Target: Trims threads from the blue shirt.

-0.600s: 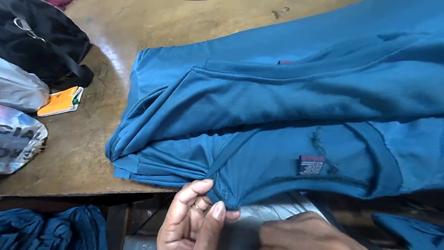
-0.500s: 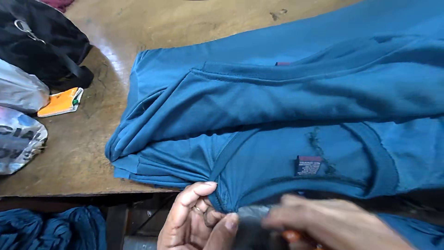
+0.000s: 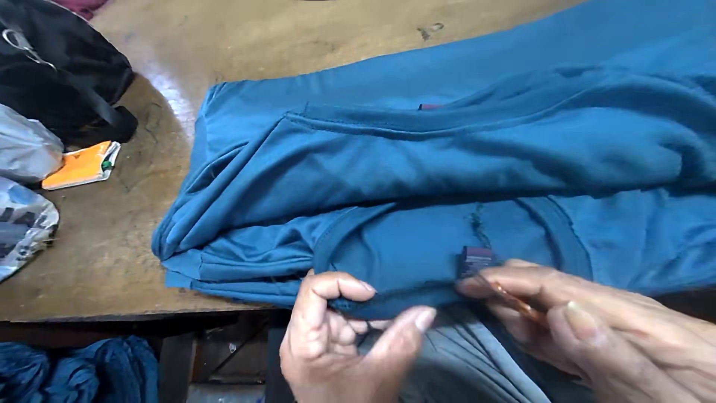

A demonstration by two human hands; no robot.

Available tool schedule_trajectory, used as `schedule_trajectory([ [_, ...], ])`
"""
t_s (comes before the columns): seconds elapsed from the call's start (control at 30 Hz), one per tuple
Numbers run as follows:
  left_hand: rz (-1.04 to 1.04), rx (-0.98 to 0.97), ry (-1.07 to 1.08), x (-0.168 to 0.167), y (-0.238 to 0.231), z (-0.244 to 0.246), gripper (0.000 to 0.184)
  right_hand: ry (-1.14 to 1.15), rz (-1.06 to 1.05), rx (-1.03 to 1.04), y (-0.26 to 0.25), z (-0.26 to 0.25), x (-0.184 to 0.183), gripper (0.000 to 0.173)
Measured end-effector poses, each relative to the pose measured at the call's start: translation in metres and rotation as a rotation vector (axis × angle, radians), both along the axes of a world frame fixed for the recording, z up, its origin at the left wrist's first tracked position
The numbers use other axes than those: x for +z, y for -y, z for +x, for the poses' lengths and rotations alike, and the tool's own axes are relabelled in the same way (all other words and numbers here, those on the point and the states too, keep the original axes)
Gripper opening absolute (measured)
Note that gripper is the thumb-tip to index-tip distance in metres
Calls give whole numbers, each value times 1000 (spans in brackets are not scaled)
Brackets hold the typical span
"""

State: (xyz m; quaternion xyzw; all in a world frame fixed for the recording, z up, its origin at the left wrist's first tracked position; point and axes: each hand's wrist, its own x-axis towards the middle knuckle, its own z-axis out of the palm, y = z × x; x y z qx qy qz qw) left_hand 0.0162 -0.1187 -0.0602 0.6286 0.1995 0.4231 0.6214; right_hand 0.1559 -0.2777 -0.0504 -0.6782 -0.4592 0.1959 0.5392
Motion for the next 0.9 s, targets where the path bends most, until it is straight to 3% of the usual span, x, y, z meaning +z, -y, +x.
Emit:
schedule_trajectory([
  [0.27,-135,-6,63,7,7,15,59,572,-171,-92,15,14,9,41],
  [0.47,-99,-55,7,14,3,15,52,660,-100,-18,5,30,9,40],
  [0.9,-161,-47,24,12,2,12,59,749,-71,-47,-8,25,9,37],
])
